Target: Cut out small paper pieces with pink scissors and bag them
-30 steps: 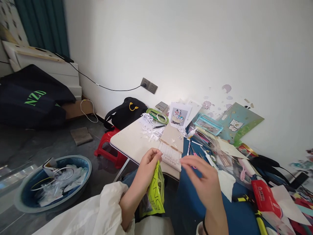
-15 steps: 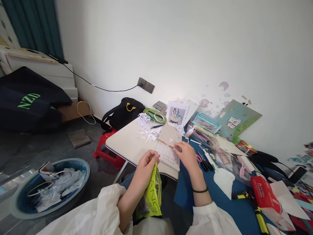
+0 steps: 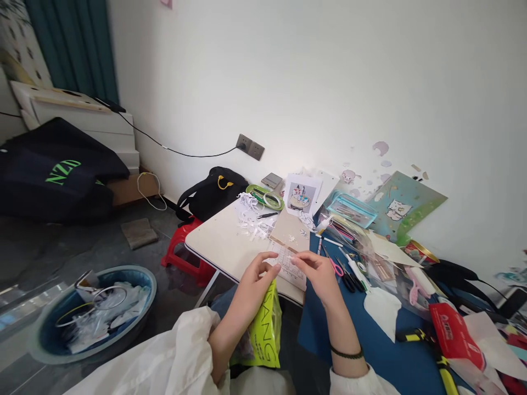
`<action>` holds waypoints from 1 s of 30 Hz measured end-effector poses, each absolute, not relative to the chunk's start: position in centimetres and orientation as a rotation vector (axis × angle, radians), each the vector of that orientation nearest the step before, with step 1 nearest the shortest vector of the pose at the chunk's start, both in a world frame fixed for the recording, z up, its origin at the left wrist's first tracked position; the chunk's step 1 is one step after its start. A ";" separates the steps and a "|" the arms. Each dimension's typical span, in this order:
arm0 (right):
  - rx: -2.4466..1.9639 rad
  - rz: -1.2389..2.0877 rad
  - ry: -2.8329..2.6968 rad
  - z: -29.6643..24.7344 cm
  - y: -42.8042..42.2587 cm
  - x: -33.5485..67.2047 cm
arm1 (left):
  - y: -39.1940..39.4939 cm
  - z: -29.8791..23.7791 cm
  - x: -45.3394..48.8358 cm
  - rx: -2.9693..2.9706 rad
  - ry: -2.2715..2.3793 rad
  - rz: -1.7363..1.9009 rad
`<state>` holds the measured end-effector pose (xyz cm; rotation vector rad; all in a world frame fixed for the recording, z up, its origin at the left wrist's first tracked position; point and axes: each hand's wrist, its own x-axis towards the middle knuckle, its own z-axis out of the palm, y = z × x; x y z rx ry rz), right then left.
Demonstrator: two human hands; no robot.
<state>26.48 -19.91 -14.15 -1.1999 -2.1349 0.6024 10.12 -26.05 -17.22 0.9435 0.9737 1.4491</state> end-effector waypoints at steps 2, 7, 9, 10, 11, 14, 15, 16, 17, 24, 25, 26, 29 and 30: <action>-1.151 0.711 -2.141 -13.7 -21.0 25.9 | -26.0 -17.2 10.3 0.970 0.976 1.454; -1.130 0.834 -2.125 -13.2 -22.3 24.6 | -26.0 -16.9 10.4 0.996 0.982 1.508; -1.144 0.834 -2.104 -13.3 -22.3 24.5 | -26.0 -17.0 10.3 0.982 0.996 1.523; -1.151 0.830 -2.094 -13.4 -22.2 24.5 | -26.0 -17.1 10.2 0.970 1.005 1.527; -1.159 0.823 -2.086 -13.5 -22.1 24.6 | -26.0 -17.2 10.2 0.956 1.014 1.530; -1.192 0.779 -2.069 -13.7 -21.6 25.0 | -26.0 -17.4 10.1 0.923 1.035 1.532; -1.209 0.751 -2.066 -13.8 -21.4 25.1 | -26.0 -17.4 10.1 0.914 1.040 1.530; -1.229 0.717 -2.066 -13.9 -21.1 25.2 | -26.0 -17.4 10.1 0.905 1.044 1.528; -1.253 0.677 -2.068 -14.0 -20.8 25.3 | -26.0 -17.4 10.1 0.898 1.047 1.524; -1.453 0.413 -2.036 -15.3 -19.2 25.3 | -26.2 -17.1 10.1 0.873 1.042 1.506; -1.462 0.410 -2.024 -15.2 -19.3 25.2 | -26.3 -17.0 10.1 0.874 1.040 1.503; -1.460 0.420 -2.016 -15.1 -19.6 25.1 | -26.2 -17.0 10.0 0.876 1.038 1.501; -1.379 0.529 -2.029 -14.3 -21.2 24.7 | -26.2 -16.9 10.0 0.887 1.030 1.501; -1.335 0.582 -2.039 -14.0 -21.8 24.4 | -26.2 -16.9 10.0 0.892 1.027 1.503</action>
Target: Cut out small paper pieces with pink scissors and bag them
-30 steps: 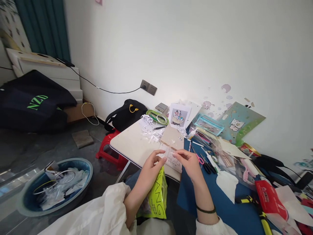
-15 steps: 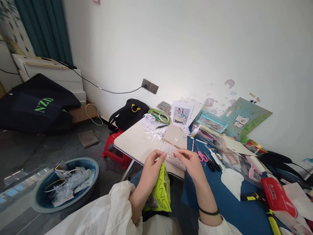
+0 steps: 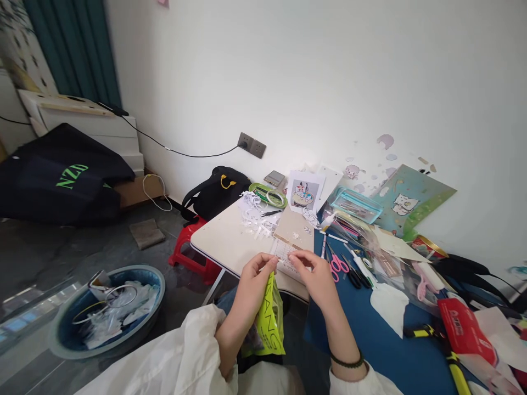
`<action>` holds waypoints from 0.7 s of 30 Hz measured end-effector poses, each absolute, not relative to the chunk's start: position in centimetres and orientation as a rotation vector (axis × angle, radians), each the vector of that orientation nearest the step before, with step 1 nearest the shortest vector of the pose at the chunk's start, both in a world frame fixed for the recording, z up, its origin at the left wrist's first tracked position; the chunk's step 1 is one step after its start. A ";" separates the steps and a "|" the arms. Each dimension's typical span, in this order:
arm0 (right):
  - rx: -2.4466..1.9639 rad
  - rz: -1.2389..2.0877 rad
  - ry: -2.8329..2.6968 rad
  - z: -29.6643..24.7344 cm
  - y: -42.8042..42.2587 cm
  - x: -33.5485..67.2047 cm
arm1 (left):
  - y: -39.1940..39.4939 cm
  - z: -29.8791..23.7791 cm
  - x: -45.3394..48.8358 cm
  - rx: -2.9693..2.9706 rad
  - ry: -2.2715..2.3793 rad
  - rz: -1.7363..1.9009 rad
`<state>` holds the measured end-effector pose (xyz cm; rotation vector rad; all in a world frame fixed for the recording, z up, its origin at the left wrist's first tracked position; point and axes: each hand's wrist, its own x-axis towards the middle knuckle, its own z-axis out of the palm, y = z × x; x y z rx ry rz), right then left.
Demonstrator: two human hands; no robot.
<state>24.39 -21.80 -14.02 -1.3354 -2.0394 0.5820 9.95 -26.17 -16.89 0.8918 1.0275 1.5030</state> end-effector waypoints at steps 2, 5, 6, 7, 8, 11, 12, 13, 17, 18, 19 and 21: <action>-1.258 0.669 -2.050 -13.7 -22.8 23.8 | -26.1 -16.9 10.0 0.904 1.025 1.513; -1.207 0.709 -2.037 -13.7 -23.6 22.9 | -26.2 -16.8 10.0 0.920 1.025 1.532; -1.204 0.699 -2.031 -13.8 -23.6 22.7 | -26.2 -16.8 10.0 0.923 1.025 1.536; -1.202 0.679 -2.026 -14.0 -23.6 22.5 | -26.2 -16.8 10.0 0.925 1.024 1.537; -1.201 0.648 -2.022 -14.0 -23.6 22.4 | -26.2 -16.9 10.0 0.925 1.022 1.537; -1.188 0.492 -2.017 -13.6 -24.1 22.6 | -26.3 -17.0 10.0 0.911 1.021 1.535; -1.173 0.423 -2.019 -13.3 -24.4 22.8 | -26.2 -17.1 9.9 0.900 1.022 1.535; -1.147 0.351 -2.027 -12.7 -24.9 23.0 | -26.2 -17.2 9.8 0.888 1.021 1.533; -0.913 0.104 -2.207 -10.2 -27.9 23.7 | -26.1 -17.5 9.6 0.852 0.994 1.511; -0.846 0.055 -2.284 -9.7 -28.6 23.7 | -26.1 -17.6 9.7 0.847 0.984 1.507; -0.792 0.001 -2.351 -9.3 -29.3 23.6 | -26.1 -17.6 9.7 0.844 0.976 1.503; -0.719 -0.111 -2.460 -8.8 -30.2 23.3 | -26.2 -17.6 9.8 0.837 0.966 1.498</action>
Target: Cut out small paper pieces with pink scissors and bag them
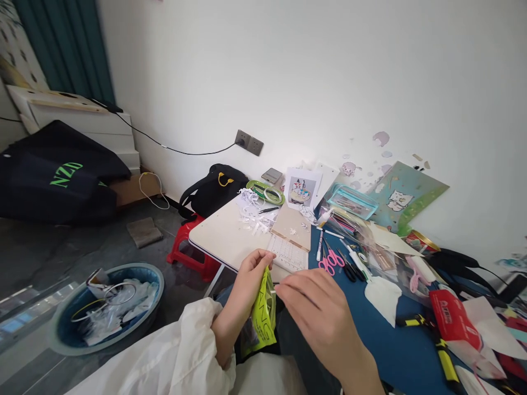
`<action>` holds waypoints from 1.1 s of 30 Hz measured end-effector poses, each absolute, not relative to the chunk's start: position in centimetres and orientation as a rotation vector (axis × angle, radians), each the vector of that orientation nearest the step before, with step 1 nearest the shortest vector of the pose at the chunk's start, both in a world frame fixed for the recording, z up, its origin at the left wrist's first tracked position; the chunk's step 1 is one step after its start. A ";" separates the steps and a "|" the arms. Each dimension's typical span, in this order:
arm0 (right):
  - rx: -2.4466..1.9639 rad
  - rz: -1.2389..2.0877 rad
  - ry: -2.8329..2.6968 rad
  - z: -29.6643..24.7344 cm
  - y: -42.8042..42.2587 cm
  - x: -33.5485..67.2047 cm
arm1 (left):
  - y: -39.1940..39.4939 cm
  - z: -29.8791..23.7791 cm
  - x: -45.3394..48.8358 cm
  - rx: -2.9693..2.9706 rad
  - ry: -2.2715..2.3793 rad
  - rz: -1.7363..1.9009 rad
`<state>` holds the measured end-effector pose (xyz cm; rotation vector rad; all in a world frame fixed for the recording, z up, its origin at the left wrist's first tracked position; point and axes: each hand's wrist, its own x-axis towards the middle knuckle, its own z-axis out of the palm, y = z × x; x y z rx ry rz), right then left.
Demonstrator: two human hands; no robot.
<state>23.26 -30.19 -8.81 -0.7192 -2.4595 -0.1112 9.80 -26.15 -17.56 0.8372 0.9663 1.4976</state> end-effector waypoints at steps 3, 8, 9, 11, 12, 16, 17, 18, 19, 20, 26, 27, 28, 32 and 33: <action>-0.664 -0.264 -2.544 -8.7 -30.7 22.6 | -26.3 -17.4 9.9 0.834 0.960 1.487; -0.639 -0.295 -2.564 -8.9 -30.9 22.4 | -26.4 -17.1 9.9 0.845 0.964 1.480; -0.646 -0.272 -2.554 -8.9 -31.0 22.5 | -26.4 -17.1 9.9 0.847 0.965 1.480; -0.672 -0.220 -2.520 -8.9 -31.0 23.0 | -26.4 -17.2 9.9 0.846 0.968 1.478; -0.695 -0.192 -2.494 -8.9 -30.8 23.3 | -26.4 -17.3 9.9 0.842 0.969 1.477; -0.864 -0.094 -2.346 -9.3 -28.4 25.0 | -26.4 -17.6 10.1 0.816 0.980 1.471; -0.929 -0.075 -2.313 -9.6 -27.3 25.5 | -26.3 -17.7 10.1 0.810 0.983 1.469; -1.001 -0.064 -2.281 -10.1 -25.9 26.0 | -26.3 -17.7 10.1 0.806 0.986 1.467; -1.074 -0.055 -2.262 -10.6 -24.4 26.5 | -26.3 -17.7 10.1 0.802 0.988 1.465; -1.150 -0.053 -2.244 -11.2 -22.8 27.0 | -26.3 -17.7 10.1 0.799 0.990 1.463; -1.410 -0.117 -2.288 -14.2 -15.1 27.5 | -26.3 -17.7 10.0 0.776 1.000 1.475; -1.411 -0.136 -2.319 -14.4 -14.4 27.3 | -26.3 -17.7 10.0 0.770 1.001 1.478; -1.406 -0.156 -2.353 -14.5 -13.9 27.1 | -26.2 -17.7 10.0 0.765 1.002 1.480; -1.375 -0.225 -2.465 -14.6 -13.0 26.6 | -26.3 -17.7 10.1 0.749 1.002 1.487; -1.371 -0.238 -2.478 -14.5 -13.0 26.6 | -26.3 -17.7 10.1 0.746 1.000 1.488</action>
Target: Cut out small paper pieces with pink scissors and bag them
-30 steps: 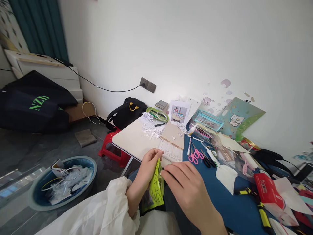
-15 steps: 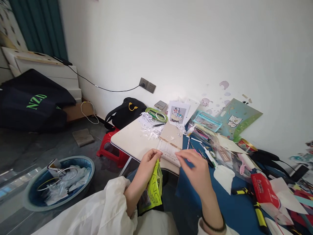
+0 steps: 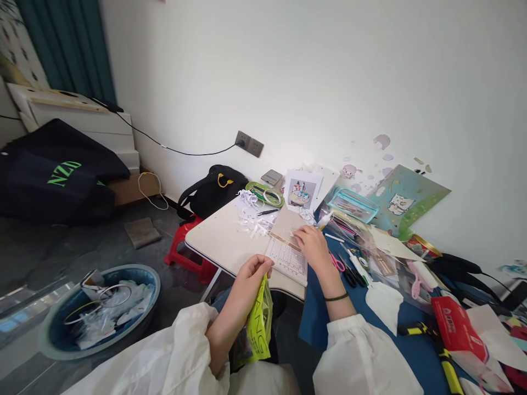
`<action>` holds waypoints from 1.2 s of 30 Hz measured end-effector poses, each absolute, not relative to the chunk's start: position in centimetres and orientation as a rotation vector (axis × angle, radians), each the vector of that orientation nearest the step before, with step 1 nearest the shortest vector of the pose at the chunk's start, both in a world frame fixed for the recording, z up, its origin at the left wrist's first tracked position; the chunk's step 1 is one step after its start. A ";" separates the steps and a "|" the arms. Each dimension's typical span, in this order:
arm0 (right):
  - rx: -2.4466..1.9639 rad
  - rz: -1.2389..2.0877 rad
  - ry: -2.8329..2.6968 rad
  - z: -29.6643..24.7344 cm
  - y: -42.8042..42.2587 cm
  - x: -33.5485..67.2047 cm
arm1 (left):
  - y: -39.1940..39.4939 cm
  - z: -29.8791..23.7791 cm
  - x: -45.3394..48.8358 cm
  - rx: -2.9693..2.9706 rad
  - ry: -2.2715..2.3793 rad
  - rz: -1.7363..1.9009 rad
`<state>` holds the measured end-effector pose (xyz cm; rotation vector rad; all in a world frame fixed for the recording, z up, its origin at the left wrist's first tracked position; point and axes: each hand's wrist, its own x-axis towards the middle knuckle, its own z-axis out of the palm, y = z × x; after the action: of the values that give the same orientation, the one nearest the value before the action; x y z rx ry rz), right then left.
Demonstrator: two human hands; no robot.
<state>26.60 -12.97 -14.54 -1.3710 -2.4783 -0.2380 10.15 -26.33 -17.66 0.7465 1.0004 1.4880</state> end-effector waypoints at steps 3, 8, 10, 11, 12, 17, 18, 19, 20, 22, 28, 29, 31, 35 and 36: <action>-1.365 -0.260 -2.488 -14.6 -13.0 26.6 | -26.5 -17.6 10.2 0.739 0.995 1.489; -1.369 -0.223 -2.426 -14.8 -12.8 26.9 | -26.6 -17.4 10.2 0.728 0.995 1.495; -1.379 -0.180 -2.382 -14.9 -12.7 27.1 | -26.5 -17.4 10.3 0.727 0.996 1.499; -1.387 -0.152 -2.358 -15.0 -12.6 27.2 | -26.5 -17.4 10.3 0.726 0.997 1.501; -1.396 -0.122 -2.335 -15.1 -12.5 27.3 | -26.5 -17.4 10.3 0.726 0.998 1.503; -1.454 0.058 -2.236 -15.6 -12.2 27.7 | -26.5 -17.5 10.3 0.727 0.993 1.504; -1.463 0.095 -2.218 -15.7 -12.2 27.7 | -26.5 -17.5 10.3 0.729 0.990 1.503; -1.469 0.132 -2.202 -15.7 -12.2 27.7 | -26.5 -17.5 10.3 0.731 0.988 1.503; -1.471 0.167 -2.189 -15.7 -12.2 27.7 | -26.5 -17.5 10.3 0.732 0.985 1.503; -1.467 0.229 -2.169 -15.6 -12.4 27.7 | -26.6 -17.5 10.2 0.734 0.982 1.505; -1.449 0.332 -2.097 -15.2 -12.6 27.5 | -26.6 -17.6 10.2 0.734 0.975 1.517; -1.447 0.344 -2.083 -15.2 -12.7 27.4 | -26.6 -17.6 10.3 0.734 0.973 1.519; -1.439 0.374 -2.058 -15.2 -12.7 27.3 | -26.6 -17.6 10.3 0.734 0.969 1.520; -1.416 0.468 -1.999 -15.3 -12.7 27.3 | -26.5 -17.8 10.3 0.735 0.965 1.517; -1.411 0.498 -1.973 -15.4 -12.7 27.5 | -26.5 -17.8 10.2 0.735 0.964 1.516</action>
<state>27.45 -12.67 -15.42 -1.4112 -1.9725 0.4980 10.24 -26.49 -17.82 0.7348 0.9643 1.5158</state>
